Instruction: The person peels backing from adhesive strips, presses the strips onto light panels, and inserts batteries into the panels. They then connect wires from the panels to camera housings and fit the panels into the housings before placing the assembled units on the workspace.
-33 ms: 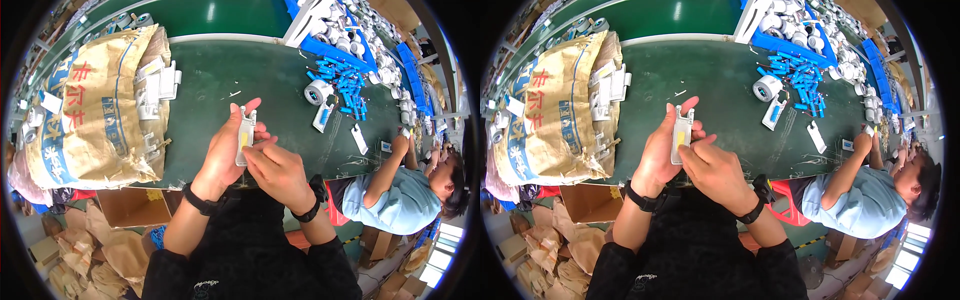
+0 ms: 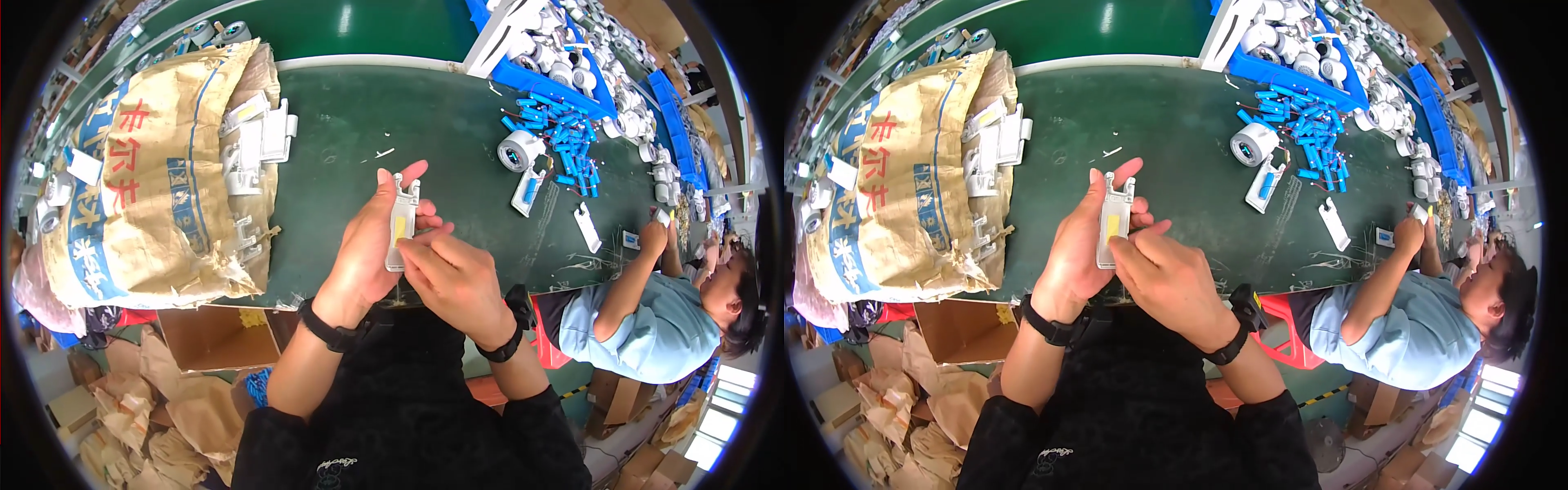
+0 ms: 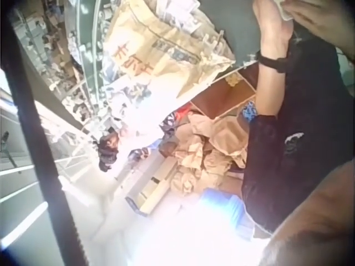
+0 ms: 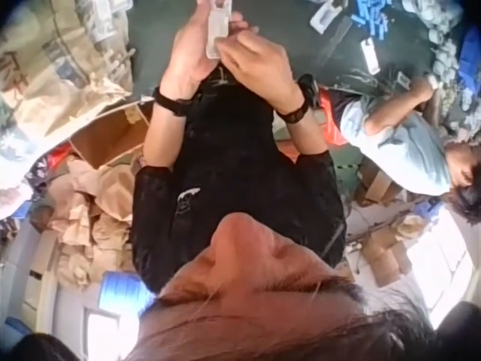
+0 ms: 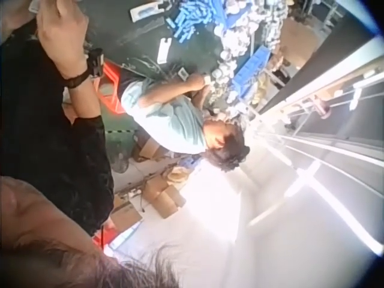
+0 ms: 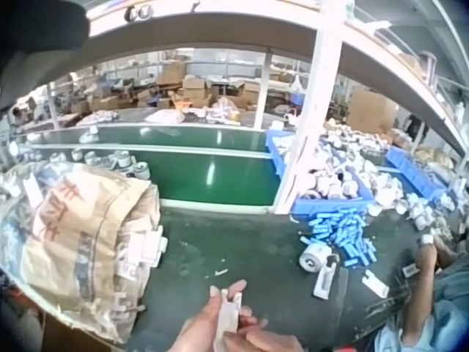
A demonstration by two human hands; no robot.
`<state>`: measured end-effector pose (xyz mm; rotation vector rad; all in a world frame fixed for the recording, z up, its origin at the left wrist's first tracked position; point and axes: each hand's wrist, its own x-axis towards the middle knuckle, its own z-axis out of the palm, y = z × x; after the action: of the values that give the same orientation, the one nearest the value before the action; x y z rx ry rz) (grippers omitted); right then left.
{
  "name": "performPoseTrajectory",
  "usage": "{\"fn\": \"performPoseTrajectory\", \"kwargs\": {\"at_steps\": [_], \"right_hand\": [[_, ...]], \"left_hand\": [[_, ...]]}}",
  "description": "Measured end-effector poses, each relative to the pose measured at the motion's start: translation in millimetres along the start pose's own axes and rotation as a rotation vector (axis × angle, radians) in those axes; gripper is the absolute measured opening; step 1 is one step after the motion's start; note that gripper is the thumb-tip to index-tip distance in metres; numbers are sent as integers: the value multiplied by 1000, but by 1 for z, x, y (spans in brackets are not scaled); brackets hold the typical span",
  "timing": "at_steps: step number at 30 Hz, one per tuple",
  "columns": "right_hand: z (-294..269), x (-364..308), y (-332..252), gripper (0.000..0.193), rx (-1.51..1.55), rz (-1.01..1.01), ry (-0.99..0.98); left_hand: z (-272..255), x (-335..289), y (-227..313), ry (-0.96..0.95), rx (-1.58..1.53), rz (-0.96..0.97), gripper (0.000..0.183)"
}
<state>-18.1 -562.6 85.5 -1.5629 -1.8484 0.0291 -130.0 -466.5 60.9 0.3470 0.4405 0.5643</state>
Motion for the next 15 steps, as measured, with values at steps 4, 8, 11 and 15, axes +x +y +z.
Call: {"fn": "performPoseTrajectory", "kwargs": {"at_steps": [4, 8, 11, 15], "right_hand": [[5, -3, 4, 24, 54, 39, 2], [9, -1, 11, 23, 88, 99, 134], [-14, -6, 3, 22, 72, 113, 27], [-5, -7, 5, 22, 78, 63, -40]], "left_hand": [[1, -2, 3, 36, 55, 14, 62], [15, -7, 10, 74, 116, -40, 61], [15, -8, 6, 140, 115, -24, 60], [7, -2, 1, 84, 73, 6, 63]]}}
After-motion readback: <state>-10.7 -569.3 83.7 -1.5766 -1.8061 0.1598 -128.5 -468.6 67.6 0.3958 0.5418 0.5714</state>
